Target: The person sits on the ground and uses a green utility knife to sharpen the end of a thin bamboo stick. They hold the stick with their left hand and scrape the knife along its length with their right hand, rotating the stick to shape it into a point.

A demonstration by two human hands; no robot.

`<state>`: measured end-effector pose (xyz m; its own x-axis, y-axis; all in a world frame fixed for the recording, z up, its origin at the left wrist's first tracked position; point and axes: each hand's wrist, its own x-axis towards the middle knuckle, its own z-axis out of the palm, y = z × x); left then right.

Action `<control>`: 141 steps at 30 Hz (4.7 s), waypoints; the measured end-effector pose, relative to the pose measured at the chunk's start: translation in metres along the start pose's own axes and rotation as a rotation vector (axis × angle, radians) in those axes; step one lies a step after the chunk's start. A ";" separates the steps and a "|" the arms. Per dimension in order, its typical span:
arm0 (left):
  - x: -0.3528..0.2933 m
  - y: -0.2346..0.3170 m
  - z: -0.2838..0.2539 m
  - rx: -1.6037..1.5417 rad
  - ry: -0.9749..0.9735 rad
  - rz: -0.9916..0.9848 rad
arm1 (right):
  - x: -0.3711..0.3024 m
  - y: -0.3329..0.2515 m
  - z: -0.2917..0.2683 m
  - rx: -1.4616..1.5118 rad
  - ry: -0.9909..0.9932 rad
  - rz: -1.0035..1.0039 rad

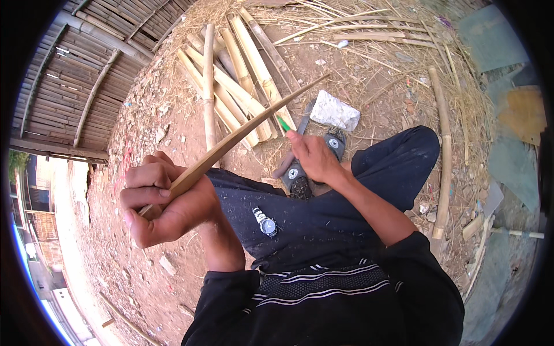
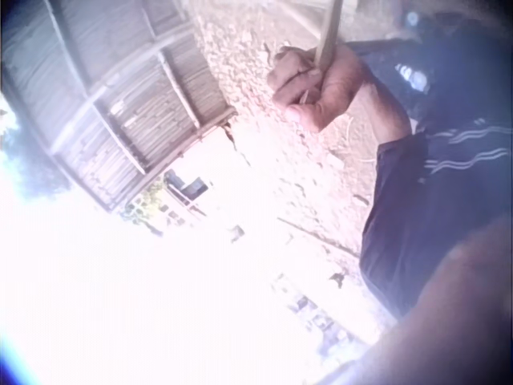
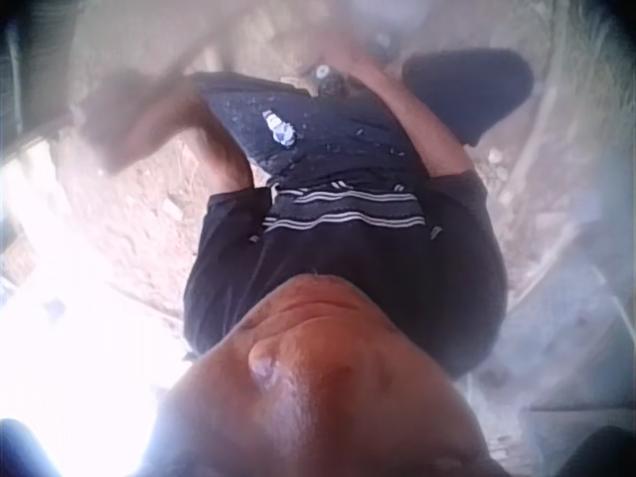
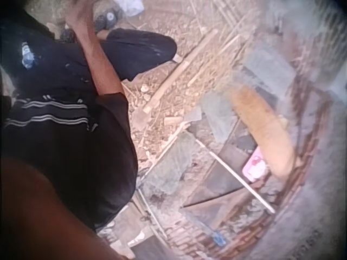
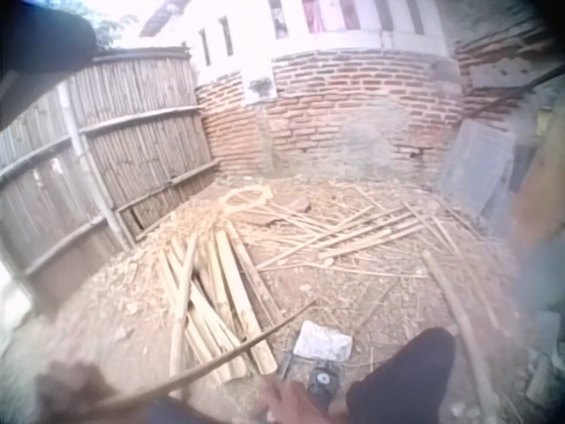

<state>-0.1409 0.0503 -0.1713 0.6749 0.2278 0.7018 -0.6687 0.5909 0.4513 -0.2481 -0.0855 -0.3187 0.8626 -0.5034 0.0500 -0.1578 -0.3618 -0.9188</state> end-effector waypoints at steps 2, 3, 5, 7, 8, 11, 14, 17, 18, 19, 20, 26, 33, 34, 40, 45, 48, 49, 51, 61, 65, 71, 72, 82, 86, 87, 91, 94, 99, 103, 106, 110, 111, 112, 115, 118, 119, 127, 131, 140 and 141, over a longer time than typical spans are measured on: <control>-0.003 -0.002 0.001 0.018 0.023 -0.017 | 0.011 0.022 -0.013 -0.047 0.002 0.232; -0.004 -0.004 0.002 0.026 0.034 -0.025 | 0.013 0.027 -0.018 -0.116 0.015 0.287; 0.000 -0.003 -0.001 0.036 0.026 0.013 | 0.000 -0.003 -0.016 0.017 -0.086 0.173; 0.000 -0.001 -0.003 0.033 0.016 0.018 | -0.011 -0.020 -0.007 0.066 -0.113 -0.080; 0.000 0.001 -0.005 0.024 0.011 0.012 | -0.013 -0.018 -0.007 -0.028 -0.150 -0.095; -0.003 0.001 -0.001 0.014 0.027 -0.021 | 0.012 0.043 -0.007 0.038 0.038 0.287; -0.005 0.001 -0.001 -0.004 0.054 -0.025 | 0.015 0.047 -0.019 -0.048 0.065 0.286; -0.005 0.002 -0.001 0.012 0.024 -0.009 | -0.008 -0.001 -0.018 0.015 -0.039 0.015; -0.004 0.002 -0.005 -0.044 -0.032 -0.011 | -0.014 -0.014 -0.019 0.023 -0.083 -0.090; -0.002 0.001 -0.008 -0.078 -0.087 -0.013 | -0.019 -0.022 -0.017 0.038 -0.132 -0.195; 0.000 0.001 -0.011 -0.111 -0.142 -0.015 | -0.021 -0.024 -0.014 -0.004 -0.095 -0.240; 0.000 0.002 -0.011 -0.212 -0.239 -0.059 | -0.001 0.005 -0.019 -0.202 0.141 0.020; 0.005 0.001 -0.016 -0.230 -0.237 -0.069 | -0.018 -0.020 -0.012 -0.189 0.039 -0.127; 0.003 0.000 -0.013 -0.217 -0.223 -0.079 | -0.006 0.007 -0.016 -0.201 0.101 -0.061; 0.006 -0.001 -0.015 -0.151 -0.210 -0.057 | -0.010 -0.033 -0.017 -0.165 -0.030 -0.051; 0.006 -0.002 -0.003 -0.066 -0.156 -0.059 | 0.010 0.022 -0.013 -0.307 0.243 -0.022; 0.005 -0.002 -0.010 -0.071 -0.137 -0.060 | 0.009 0.001 -0.024 -0.222 0.111 0.014; 0.005 -0.001 -0.012 -0.082 -0.132 -0.056 | 0.001 -0.018 -0.027 -0.182 0.025 0.029; 0.003 0.002 -0.010 -0.100 -0.130 -0.067 | -0.008 -0.023 -0.017 -0.180 0.024 -0.121; -0.001 0.002 -0.014 -0.262 -0.296 -0.083 | -0.007 0.016 -0.021 -0.186 0.124 -0.125; 0.005 0.001 -0.008 -0.201 -0.305 -0.053 | -0.005 0.000 -0.016 -0.131 0.083 -0.246; 0.041 -0.023 -0.031 0.021 0.043 -0.079 | 0.019 -0.013 0.018 -0.319 0.120 -0.212; 0.042 -0.024 -0.033 0.043 0.058 -0.074 | 0.023 -0.012 0.015 -0.263 0.052 -0.084; 0.019 -0.013 -0.017 -0.087 -0.048 -0.067 | -0.013 0.017 -0.019 -0.325 0.237 0.091; 0.020 -0.008 -0.015 0.014 -0.044 -0.043 | -0.035 -0.052 -0.024 -0.124 0.169 -0.161; 0.018 -0.006 -0.014 -0.027 -0.072 -0.056 | -0.036 -0.053 -0.018 -0.138 0.144 -0.219; 0.004 0.000 -0.001 -0.151 -0.175 -0.112 | -0.021 -0.034 -0.005 -0.192 0.086 -0.114; 0.009 -0.005 -0.002 -0.136 -0.139 -0.138 | -0.016 -0.036 -0.002 -0.090 0.101 -0.044; 0.014 -0.005 -0.004 -0.097 -0.143 -0.117 | -0.024 -0.059 -0.001 -0.143 0.083 -0.248; 0.007 -0.001 -0.008 -0.142 -0.221 -0.150 | -0.009 -0.016 -0.003 -0.188 0.138 -0.078; 0.022 -0.011 -0.017 -0.071 -0.104 -0.131 | -0.015 -0.051 0.002 -0.176 0.065 -0.143; 0.019 -0.011 -0.008 -0.084 -0.107 -0.124 | -0.018 -0.035 0.010 -0.121 0.117 -0.222; 0.018 -0.009 -0.010 -0.079 -0.105 -0.134 | -0.012 -0.021 0.004 -0.063 0.087 -0.121; 0.017 -0.008 -0.014 -0.075 -0.099 -0.142 | -0.008 -0.019 -0.002 -0.008 0.054 -0.023; 0.026 -0.014 -0.018 -0.039 -0.024 -0.147 | -0.010 -0.032 0.012 -0.117 0.067 -0.150; 0.019 -0.009 -0.017 -0.086 -0.121 -0.125 | -0.024 -0.046 0.013 -0.117 0.063 -0.249; 0.016 -0.008 -0.016 -0.101 -0.132 -0.131 | -0.023 -0.044 0.010 -0.042 0.009 -0.088; 0.018 -0.009 -0.015 -0.098 -0.141 -0.145 | -0.023 -0.054 0.009 -0.187 0.104 -0.330; 0.014 -0.009 -0.002 -0.124 -0.125 -0.128 | -0.007 -0.027 0.001 -0.113 0.156 0.009; 0.015 -0.011 -0.012 -0.124 -0.153 -0.127 | -0.007 -0.019 0.001 -0.196 0.170 -0.083; 0.020 -0.016 -0.011 -0.106 -0.120 -0.125 | -0.004 -0.028 0.000 -0.200 0.135 -0.091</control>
<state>-0.1137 0.0543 -0.1710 0.7046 0.0574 0.7073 -0.5411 0.6883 0.4832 -0.2470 -0.0732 -0.2928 0.8076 -0.5570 0.1937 -0.1857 -0.5521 -0.8129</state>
